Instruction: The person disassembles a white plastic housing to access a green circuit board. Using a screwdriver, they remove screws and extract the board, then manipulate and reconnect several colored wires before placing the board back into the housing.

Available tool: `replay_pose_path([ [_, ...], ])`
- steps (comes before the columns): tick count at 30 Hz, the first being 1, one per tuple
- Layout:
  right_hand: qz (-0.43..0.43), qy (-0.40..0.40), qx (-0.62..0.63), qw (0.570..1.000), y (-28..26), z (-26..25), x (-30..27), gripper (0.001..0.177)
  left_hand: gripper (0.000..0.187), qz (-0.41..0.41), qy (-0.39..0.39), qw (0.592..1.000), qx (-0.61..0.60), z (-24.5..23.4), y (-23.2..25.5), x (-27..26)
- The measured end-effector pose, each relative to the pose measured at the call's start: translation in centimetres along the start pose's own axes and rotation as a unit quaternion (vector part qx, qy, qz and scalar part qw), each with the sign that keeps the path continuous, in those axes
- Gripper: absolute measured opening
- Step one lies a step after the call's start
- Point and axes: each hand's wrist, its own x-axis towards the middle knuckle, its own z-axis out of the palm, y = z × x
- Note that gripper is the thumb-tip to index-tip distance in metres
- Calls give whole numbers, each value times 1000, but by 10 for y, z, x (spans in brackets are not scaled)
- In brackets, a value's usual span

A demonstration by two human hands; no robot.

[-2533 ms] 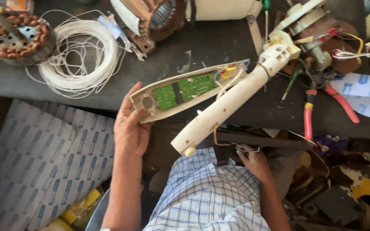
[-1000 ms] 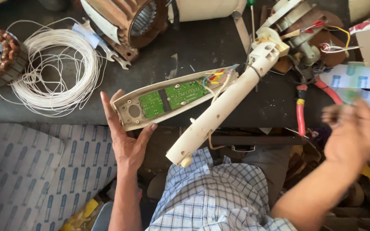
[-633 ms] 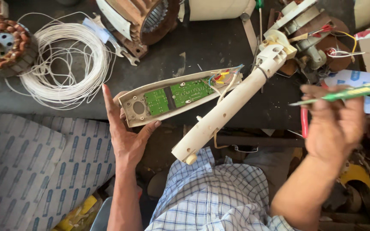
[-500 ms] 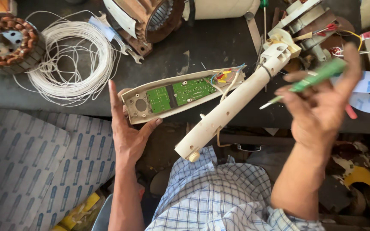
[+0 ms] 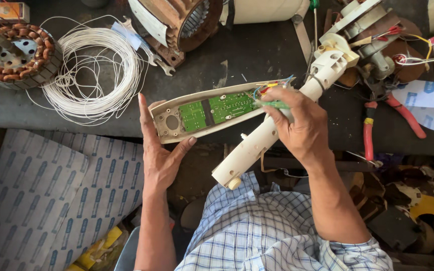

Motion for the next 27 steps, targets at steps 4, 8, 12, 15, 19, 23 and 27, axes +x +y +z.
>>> replay_pose_path([
  [4, -18, 4, -42, 999, 4, 1, -2, 35, 125, 1, 0, 1000, 13, 0, 1, 0],
  [8, -19, 20, -46, 999, 6, 6, -7, 32, 124, -4, 0, 1000, 4, 0, 3, 1],
  [12, 21, 39, -43, 998, 7, 7, -11, 29, 123, 2, -1, 1000, 3, 0, 2, 0],
  [15, 64, 37, -16, 997, 6, 6, -10, 29, 123, 9, 0, 1000, 6, 0, 2, 0],
  [19, 83, 23, -14, 996, 4, 3, -3, 29, 122, 0, -1, 1000, -4, 0, 1, 0],
  [23, 90, -36, -56, 994, 1, -7, 7, 30, 122, -4, -2, 1000, -5, 1, 1, 0],
  [27, 59, -97, -51, 992, 2, -14, 30, 31, 122, -5, -2, 1000, -16, 2, 2, 1],
])
